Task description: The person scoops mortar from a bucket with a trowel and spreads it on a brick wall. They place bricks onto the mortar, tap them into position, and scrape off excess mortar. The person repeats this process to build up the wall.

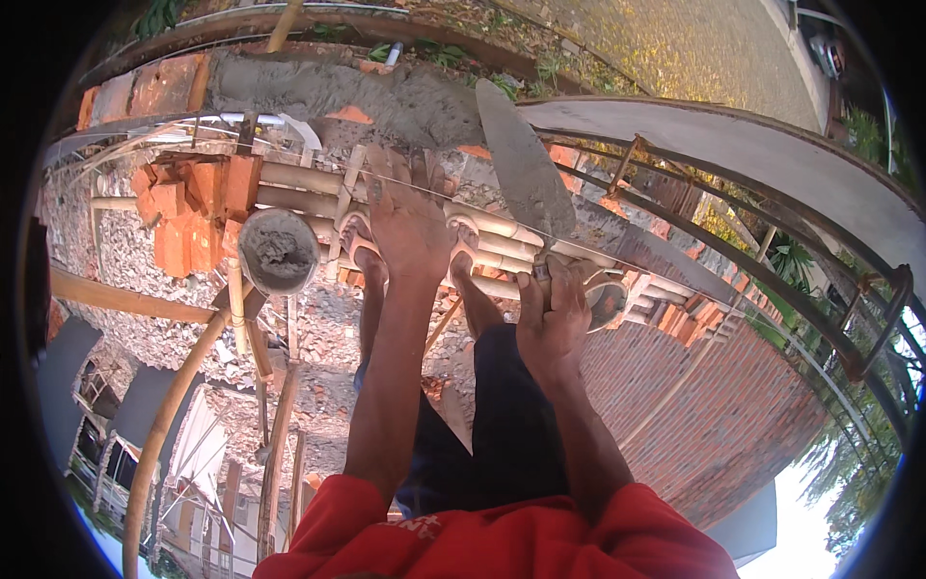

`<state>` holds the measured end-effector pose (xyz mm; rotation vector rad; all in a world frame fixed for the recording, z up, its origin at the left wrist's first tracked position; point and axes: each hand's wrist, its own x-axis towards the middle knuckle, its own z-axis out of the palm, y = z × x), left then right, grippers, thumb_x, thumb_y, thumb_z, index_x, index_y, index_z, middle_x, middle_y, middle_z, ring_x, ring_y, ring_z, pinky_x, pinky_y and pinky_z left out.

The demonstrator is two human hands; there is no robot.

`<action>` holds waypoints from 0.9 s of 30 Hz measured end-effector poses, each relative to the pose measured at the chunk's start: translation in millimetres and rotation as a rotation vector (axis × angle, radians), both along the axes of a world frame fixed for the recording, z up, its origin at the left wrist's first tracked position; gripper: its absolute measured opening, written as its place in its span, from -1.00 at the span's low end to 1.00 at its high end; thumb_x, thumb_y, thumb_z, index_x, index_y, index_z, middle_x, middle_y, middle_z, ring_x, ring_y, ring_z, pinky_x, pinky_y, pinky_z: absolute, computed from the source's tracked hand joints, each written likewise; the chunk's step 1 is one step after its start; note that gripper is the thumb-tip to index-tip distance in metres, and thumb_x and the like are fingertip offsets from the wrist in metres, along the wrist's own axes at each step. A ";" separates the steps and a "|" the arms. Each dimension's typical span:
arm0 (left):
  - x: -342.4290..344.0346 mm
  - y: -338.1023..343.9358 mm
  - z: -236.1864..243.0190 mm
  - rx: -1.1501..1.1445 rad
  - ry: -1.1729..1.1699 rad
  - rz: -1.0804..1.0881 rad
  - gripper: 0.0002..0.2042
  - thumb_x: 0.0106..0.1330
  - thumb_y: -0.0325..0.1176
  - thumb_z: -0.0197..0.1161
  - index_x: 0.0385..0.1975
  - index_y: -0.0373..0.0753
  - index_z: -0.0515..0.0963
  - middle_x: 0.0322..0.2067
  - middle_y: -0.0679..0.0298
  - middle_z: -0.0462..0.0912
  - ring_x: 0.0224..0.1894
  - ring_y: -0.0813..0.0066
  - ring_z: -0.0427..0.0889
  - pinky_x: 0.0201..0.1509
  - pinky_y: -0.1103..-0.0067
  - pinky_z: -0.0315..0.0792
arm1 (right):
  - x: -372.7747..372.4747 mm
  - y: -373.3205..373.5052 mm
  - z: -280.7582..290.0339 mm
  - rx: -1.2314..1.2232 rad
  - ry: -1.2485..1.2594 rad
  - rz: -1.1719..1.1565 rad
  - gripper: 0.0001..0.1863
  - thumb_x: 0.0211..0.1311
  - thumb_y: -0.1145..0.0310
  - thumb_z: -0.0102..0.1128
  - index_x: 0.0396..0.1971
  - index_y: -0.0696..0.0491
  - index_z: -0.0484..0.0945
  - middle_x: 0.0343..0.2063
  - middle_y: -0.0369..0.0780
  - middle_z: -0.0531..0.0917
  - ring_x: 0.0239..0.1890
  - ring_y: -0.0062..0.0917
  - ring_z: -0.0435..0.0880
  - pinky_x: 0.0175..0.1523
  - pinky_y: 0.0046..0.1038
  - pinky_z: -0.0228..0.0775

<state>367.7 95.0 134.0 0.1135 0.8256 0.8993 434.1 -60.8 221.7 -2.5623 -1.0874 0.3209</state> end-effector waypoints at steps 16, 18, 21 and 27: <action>-35.3 60.5 8.4 0.032 0.162 -0.037 -0.29 0.63 0.12 -0.29 0.58 -0.26 -0.09 0.59 0.07 -0.12 0.60 0.19 -0.07 0.60 0.22 -0.05 | -40.6 76.7 -4.3 0.076 0.426 -0.131 -0.67 0.46 0.27 0.22 -0.12 0.31 0.61 -0.43 -0.08 0.63 -0.42 -0.33 0.63 -0.30 -0.32 0.41; -34.4 67.7 10.1 0.002 0.133 -0.018 -0.30 0.63 0.11 -0.29 0.57 -0.27 -0.07 0.58 0.07 -0.12 0.60 0.19 -0.07 0.60 0.22 -0.05 | -40.9 85.8 -3.0 0.066 0.294 -0.046 -0.67 0.44 0.32 0.21 -0.06 0.32 0.61 -0.34 0.03 0.66 -0.32 -0.15 0.67 -0.22 -0.22 0.43; -35.9 75.2 12.4 0.027 0.099 -0.036 -0.31 0.63 0.10 -0.28 0.56 -0.28 -0.02 0.56 0.07 -0.03 0.57 0.21 0.00 0.59 0.22 -0.03 | -36.0 93.1 2.8 0.009 0.237 -0.041 -0.67 0.42 0.36 0.21 -0.02 0.33 0.61 -0.25 0.10 0.67 -0.22 -0.02 0.68 -0.09 -0.15 0.42; -51.3 77.6 3.0 0.001 0.105 -0.048 -0.25 0.60 0.21 -0.30 0.58 -0.20 -0.08 0.61 0.12 -0.19 0.61 0.31 -0.15 0.65 0.22 -0.31 | -32.5 93.2 17.7 -0.082 0.509 -0.120 -0.68 0.42 0.33 0.22 -0.07 0.31 0.61 -0.27 0.05 0.67 -0.19 -0.03 0.67 -0.02 -0.13 0.43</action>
